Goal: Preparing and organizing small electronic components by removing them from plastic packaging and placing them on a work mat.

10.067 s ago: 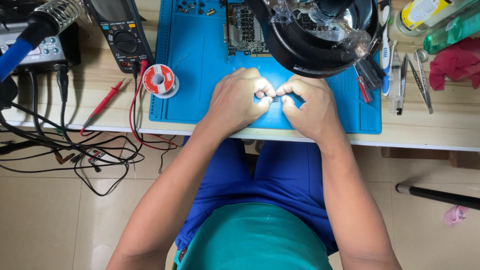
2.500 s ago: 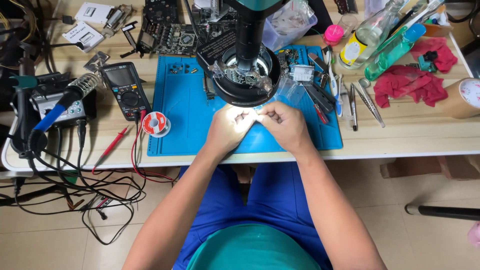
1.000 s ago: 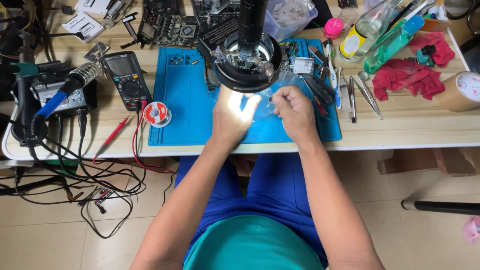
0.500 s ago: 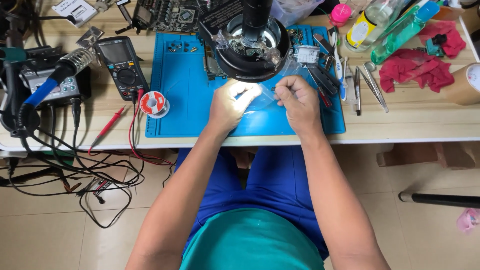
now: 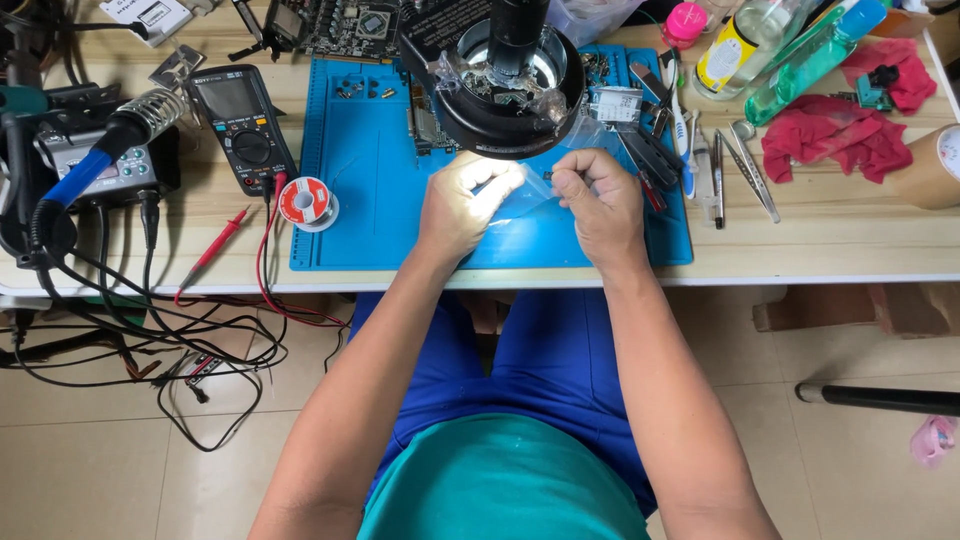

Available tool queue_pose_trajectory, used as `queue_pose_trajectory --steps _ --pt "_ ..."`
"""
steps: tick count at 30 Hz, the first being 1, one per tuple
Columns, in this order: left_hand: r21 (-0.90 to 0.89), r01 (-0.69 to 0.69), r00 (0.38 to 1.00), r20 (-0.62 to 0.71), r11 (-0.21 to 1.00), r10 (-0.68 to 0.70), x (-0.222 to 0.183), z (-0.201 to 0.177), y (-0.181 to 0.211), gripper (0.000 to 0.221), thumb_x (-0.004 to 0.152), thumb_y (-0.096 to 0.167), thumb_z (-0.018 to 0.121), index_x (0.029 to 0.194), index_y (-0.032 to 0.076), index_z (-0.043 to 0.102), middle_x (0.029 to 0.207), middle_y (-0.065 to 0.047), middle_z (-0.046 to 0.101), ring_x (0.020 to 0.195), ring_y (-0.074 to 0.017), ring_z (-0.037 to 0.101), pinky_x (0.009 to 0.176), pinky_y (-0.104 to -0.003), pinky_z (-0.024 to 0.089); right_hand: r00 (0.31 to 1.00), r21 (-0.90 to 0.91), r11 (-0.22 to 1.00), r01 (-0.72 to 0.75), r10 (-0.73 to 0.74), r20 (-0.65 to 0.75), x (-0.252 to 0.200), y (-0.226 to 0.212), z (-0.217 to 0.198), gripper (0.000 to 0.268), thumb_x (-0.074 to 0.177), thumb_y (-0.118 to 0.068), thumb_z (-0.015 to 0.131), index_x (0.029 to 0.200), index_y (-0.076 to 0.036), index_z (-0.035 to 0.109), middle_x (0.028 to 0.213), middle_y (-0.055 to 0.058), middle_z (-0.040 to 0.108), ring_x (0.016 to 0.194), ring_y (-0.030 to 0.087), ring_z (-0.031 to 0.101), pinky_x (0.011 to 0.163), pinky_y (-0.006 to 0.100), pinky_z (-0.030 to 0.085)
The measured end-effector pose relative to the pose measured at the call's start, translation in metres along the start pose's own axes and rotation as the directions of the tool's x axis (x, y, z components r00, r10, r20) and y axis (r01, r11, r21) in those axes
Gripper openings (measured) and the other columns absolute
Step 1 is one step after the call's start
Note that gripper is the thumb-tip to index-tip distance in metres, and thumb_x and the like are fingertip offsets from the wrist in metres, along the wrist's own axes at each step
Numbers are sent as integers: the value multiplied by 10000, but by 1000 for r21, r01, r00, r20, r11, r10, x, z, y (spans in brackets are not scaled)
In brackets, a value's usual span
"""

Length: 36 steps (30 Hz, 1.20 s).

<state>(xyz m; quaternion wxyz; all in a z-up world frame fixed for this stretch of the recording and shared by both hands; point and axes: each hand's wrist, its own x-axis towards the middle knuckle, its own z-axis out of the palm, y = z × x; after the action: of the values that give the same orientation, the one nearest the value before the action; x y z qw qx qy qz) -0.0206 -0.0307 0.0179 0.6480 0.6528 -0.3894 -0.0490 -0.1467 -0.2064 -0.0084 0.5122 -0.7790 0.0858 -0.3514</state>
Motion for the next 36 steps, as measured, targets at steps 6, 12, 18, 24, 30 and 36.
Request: queue_pose_trajectory --steps 6,12,18,24,30,36 --pt "7 -6 1000 4 1000 6 1 -1 3 102 1001 110 832 905 76 821 884 -90 741 872 -271 747 875 -387 604 1000 6 1000 10 -10 14 0 0 0 196 1114 -188 747 1071 3 764 838 167 752 773 215 736 722 386 637" --pt "-8 -5 1000 1 1000 5 0 0 4 107 1003 116 830 904 75 821 891 -92 747 878 -269 751 877 -391 606 1000 2 1000 11 -11 15 0 3 2 177 1098 -162 764 1062 11 767 819 156 745 768 201 732 706 377 626" --pt "-17 -11 1000 12 1000 11 1 -1 2 98 1001 117 832 910 80 831 884 -97 747 865 -275 745 867 -390 608 1000 -10 1000 11 -11 10 1 3 1 190 1102 -182 764 1069 5 769 832 168 752 757 212 732 698 376 625" --pt "3 -1 1000 10 1000 1 -1 0 -3 108 1011 123 823 907 96 827 860 -72 736 841 -225 719 852 -375 600 1000 -10 1000 14 -14 4 2 -3 2 190 1115 -183 746 1067 -1 765 850 167 757 763 211 734 721 370 632" --pt "13 32 999 30 999 -32 -2 -1 -7 81 1016 126 810 954 90 848 843 -76 746 823 -197 698 839 -360 596 1000 -19 1000 25 -24 20 2 1 3 158 1100 -149 763 1051 2 760 828 161 753 764 208 733 702 386 624" --pt "10 19 999 30 1000 -19 -1 1 -1 69 997 100 818 979 35 834 855 -135 754 834 -242 722 830 -394 602 1000 -1 1000 13 -13 11 2 1 2 150 1097 -137 767 1060 8 761 820 168 747 764 203 727 692 375 625"
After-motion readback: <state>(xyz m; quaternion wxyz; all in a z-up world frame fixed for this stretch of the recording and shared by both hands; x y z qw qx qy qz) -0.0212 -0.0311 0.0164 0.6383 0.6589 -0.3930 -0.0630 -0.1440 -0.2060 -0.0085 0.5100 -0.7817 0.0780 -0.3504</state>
